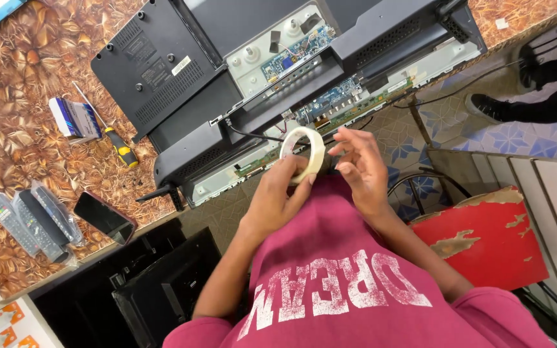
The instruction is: Applying small strips of masking tape to secure internal ribbon cables and components during a television repair.
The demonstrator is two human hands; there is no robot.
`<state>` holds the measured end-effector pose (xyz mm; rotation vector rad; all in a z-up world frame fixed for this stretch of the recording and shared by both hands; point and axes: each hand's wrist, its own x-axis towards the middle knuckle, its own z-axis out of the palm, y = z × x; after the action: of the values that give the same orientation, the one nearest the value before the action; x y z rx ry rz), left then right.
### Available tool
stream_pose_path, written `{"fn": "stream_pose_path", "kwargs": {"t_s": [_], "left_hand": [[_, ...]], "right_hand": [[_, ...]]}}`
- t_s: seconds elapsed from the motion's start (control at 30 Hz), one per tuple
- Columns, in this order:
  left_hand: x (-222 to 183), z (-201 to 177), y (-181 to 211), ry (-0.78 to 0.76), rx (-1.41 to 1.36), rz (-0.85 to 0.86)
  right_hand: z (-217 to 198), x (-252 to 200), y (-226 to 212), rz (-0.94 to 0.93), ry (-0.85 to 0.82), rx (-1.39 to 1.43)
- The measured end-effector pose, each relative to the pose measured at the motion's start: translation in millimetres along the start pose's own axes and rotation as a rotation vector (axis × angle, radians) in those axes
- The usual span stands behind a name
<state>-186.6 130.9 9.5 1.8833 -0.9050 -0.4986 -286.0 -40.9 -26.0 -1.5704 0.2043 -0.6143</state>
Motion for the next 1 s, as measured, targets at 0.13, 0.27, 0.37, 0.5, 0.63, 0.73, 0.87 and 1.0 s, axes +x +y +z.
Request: {"fn": "stream_pose_path", "kwargs": {"t_s": [0.13,0.27,0.37,0.5,0.63,0.73,0.87,1.0], "left_hand": [[-17.3,5.7,-3.9,0.025,-0.015,0.000],[-27.0,10.9,-9.2,0.051,0.037,0.085],[-32.9,14.8,-13.5,0.064,0.051,0.072],[-35.7,20.0,-3.1,0.108,-0.001,-0.083],[-41.8,23.9,4.2,0.187,-0.008,-0.218],[-47.4,20.3,6.7,0.231,-0.046,-0.244],[-61.7,35.4,-19.4,0.295,0.118,-0.176],[-66.0,41.8,-22.1,0.315,0.133,-0.205]], "right_hand": [[9.8,1.0,-7.4,-0.010,-0.082,-0.046],[16.9,2.7,-16.7,0.003,-0.072,-0.089],[16.6,1.9,-18.0,-0.027,-0.064,-0.149],[19.7,-10.4,-17.6,-0.095,-0.073,-0.329],[20.2,-26.7,-8.8,-0.168,-0.121,-0.429],[21.9,-28.7,-8.4,-0.120,-0.180,-0.455],[24.0,-28.2,-5.5,-0.070,-0.233,-0.412],[26.9,-33.2,6.0,-0.036,-0.238,-0.334]]}}
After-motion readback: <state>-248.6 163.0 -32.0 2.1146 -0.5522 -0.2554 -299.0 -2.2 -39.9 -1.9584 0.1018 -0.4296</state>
